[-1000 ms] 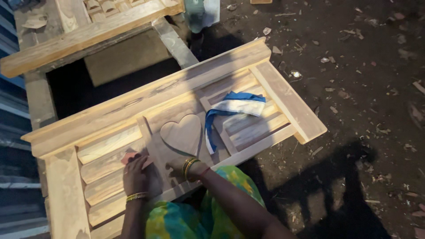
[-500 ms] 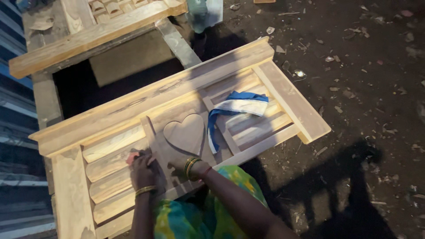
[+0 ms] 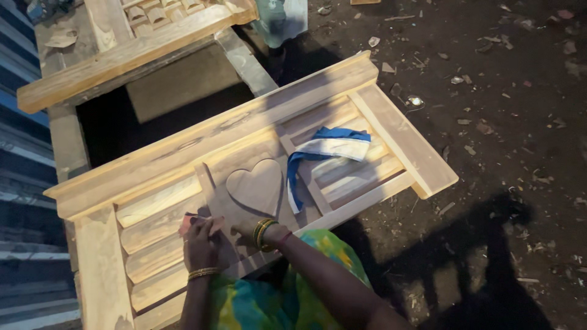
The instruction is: The person sits on the ground and sands a wooden frame with a heart-shaped cutout using a sanding block. They move the block across the slats and edges of the frame, occasionally adjusting their grip and position.
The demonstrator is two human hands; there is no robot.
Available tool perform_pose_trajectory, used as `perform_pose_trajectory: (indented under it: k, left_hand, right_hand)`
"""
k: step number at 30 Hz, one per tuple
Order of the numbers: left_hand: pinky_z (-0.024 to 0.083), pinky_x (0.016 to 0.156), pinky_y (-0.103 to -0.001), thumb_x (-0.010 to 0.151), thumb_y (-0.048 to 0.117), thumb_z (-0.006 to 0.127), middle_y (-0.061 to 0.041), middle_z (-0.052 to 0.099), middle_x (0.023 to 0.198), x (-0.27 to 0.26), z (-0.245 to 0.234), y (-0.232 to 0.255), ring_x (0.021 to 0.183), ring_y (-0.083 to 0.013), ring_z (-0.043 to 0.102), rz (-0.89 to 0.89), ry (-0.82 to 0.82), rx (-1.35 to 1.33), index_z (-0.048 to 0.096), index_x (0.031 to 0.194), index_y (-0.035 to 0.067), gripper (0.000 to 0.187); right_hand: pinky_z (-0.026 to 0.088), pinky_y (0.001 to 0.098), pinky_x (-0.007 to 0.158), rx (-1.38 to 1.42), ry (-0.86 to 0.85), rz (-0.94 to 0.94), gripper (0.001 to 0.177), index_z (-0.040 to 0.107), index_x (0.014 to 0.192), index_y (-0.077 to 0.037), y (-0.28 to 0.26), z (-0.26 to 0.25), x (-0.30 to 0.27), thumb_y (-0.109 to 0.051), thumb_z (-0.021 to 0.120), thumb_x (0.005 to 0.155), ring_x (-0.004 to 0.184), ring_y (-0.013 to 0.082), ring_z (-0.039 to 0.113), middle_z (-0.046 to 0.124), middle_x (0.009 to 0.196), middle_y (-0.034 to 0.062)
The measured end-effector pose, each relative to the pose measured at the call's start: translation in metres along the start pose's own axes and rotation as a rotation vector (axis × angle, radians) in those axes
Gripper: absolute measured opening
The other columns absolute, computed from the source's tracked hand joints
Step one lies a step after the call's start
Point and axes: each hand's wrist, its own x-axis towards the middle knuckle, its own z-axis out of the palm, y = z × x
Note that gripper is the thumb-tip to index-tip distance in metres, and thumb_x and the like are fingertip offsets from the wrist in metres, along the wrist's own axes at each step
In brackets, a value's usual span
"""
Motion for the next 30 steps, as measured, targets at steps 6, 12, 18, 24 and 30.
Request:
perform_pose_trajectory:
  k: [6,12,18,24,30]
  left_hand:
    - [0.055,0.094,-0.046,0.091,0.006,0.057,-0.009,0.071,0.125,0.008,0.002,0.006,0.111,-0.0342,0.067,-0.121,-0.009,0.062,0.074,0.127,0.02,0.043]
    - [0.055,0.089,-0.044,0.082,0.011,0.064,-0.007,0.07,0.122,-0.001,-0.005,0.007,0.105,-0.0335,0.068,-0.109,-0.092,0.097,0.075,0.12,0.022,0.041]
    - [0.055,0.087,-0.044,0.087,0.005,0.057,-0.008,0.068,0.122,0.012,0.01,-0.01,0.107,-0.0329,0.068,-0.115,-0.068,0.066,0.073,0.123,0.02,0.042]
    - [0.056,0.084,-0.044,0.082,0.003,0.053,-0.008,0.07,0.119,0.004,0.019,-0.033,0.105,-0.0334,0.069,-0.075,-0.093,0.006,0.073,0.12,0.021,0.046]
    - [0.056,0.084,-0.044,0.097,0.011,0.059,-0.008,0.067,0.124,0.016,0.028,-0.035,0.105,-0.0327,0.069,-0.124,-0.029,0.118,0.071,0.123,0.018,0.03]
  right_hand:
    - [0.059,0.0458,0.084,0.18,-0.1,0.203,0.046,0.062,0.133,-0.013,-0.002,-0.003,-0.005,-0.029,0.07,0.092,0.098,0.0359,0.075,0.075,0.109,0.017]
    - [0.055,0.0458,0.089,0.003,-0.017,0.041,0.046,0.065,0.129,-0.01,-0.005,-0.005,-0.001,-0.028,0.077,0.088,0.107,0.0365,0.069,0.073,0.114,0.0178]
    - [0.062,0.0479,0.082,0.339,-0.123,0.262,0.047,0.061,0.132,-0.013,-0.011,-0.012,-0.012,-0.029,0.07,0.088,0.099,0.0373,0.077,0.074,0.11,0.0145]
    - [0.053,0.0466,0.093,-0.037,-0.013,0.055,0.044,0.067,0.128,-0.013,-0.003,-0.001,-0.001,-0.035,0.073,0.09,0.11,0.0369,0.068,0.074,0.116,0.0157]
    - [0.051,0.0472,0.092,-0.059,0.005,0.013,0.043,0.066,0.126,-0.011,0.007,0.005,0.002,-0.037,0.072,0.091,0.111,0.0384,0.066,0.071,0.117,0.0165]
